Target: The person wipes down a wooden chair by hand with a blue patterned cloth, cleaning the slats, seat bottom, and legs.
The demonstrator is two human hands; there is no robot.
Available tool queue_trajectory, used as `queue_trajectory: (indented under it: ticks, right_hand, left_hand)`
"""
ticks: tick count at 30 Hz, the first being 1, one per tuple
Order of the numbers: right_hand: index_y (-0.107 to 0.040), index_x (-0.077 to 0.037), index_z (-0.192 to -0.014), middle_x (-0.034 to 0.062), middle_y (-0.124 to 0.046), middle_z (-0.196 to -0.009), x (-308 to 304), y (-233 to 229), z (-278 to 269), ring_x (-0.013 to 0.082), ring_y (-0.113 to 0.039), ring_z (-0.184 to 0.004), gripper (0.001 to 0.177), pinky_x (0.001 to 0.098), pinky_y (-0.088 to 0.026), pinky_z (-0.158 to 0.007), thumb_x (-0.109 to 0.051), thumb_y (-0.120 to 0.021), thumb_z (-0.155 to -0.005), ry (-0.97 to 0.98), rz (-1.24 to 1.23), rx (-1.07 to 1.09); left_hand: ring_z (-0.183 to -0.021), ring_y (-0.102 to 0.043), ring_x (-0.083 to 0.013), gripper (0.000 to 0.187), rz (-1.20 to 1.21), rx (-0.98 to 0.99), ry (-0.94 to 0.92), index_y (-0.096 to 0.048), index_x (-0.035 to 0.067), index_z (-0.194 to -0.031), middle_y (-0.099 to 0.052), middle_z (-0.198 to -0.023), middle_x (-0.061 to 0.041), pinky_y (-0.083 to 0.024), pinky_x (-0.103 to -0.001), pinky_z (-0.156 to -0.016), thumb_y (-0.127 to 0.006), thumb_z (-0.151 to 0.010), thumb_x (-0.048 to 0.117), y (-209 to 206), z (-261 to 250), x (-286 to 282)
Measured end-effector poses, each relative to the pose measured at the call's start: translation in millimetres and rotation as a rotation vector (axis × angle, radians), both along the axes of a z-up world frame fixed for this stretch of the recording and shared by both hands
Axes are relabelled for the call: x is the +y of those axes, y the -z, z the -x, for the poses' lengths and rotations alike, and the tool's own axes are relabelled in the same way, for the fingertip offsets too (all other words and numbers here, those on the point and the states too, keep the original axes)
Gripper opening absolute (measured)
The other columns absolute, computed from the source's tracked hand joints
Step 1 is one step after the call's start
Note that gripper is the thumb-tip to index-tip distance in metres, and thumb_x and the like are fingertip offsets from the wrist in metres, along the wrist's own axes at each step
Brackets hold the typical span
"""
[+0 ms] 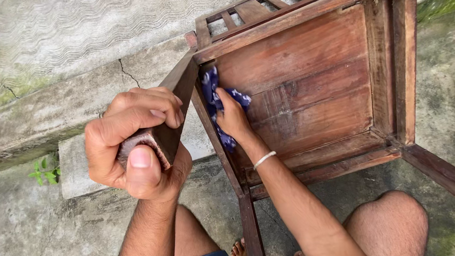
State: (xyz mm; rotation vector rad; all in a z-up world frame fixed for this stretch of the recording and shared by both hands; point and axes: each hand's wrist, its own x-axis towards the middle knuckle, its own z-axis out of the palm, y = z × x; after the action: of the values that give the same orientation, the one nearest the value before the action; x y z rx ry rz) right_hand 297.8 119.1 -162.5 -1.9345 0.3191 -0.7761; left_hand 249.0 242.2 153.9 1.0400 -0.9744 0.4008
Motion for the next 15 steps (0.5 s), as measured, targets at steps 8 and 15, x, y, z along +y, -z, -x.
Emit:
queue_trajectory:
  ticks: [8,15]
  right_hand:
    - [-0.062,0.005,-0.129,0.0281,-0.065,-0.13,24,53,124,0.0419,-0.066,-0.118,0.056,0.0451,-0.051,-0.1,0.006,-0.065,-0.073,-0.109,0.2,0.21]
    - [-0.07,-0.002,-0.118,0.004,-0.077,-0.098,-11,-47,71,0.0118,-0.073,-0.078,0.025,0.029,-0.06,-0.069,-0.02,-0.066,-0.101,0.052,-0.959,-0.028]
  left_hand:
    - [-0.059,-0.058,-0.0223,0.039,0.056,-0.03,0.014,-0.05,-0.002,-0.092,-0.057,-0.075,-0.017,-0.054,-0.039,-0.057,-0.061,-0.102,0.034,1,-5,-5]
    - [-0.063,-0.059,-0.023,0.036,0.049,-0.04,0.027,-0.051,-0.003,-0.097,-0.058,-0.074,-0.018,-0.054,-0.039,-0.061,-0.058,-0.105,0.032,6,-6,-3]
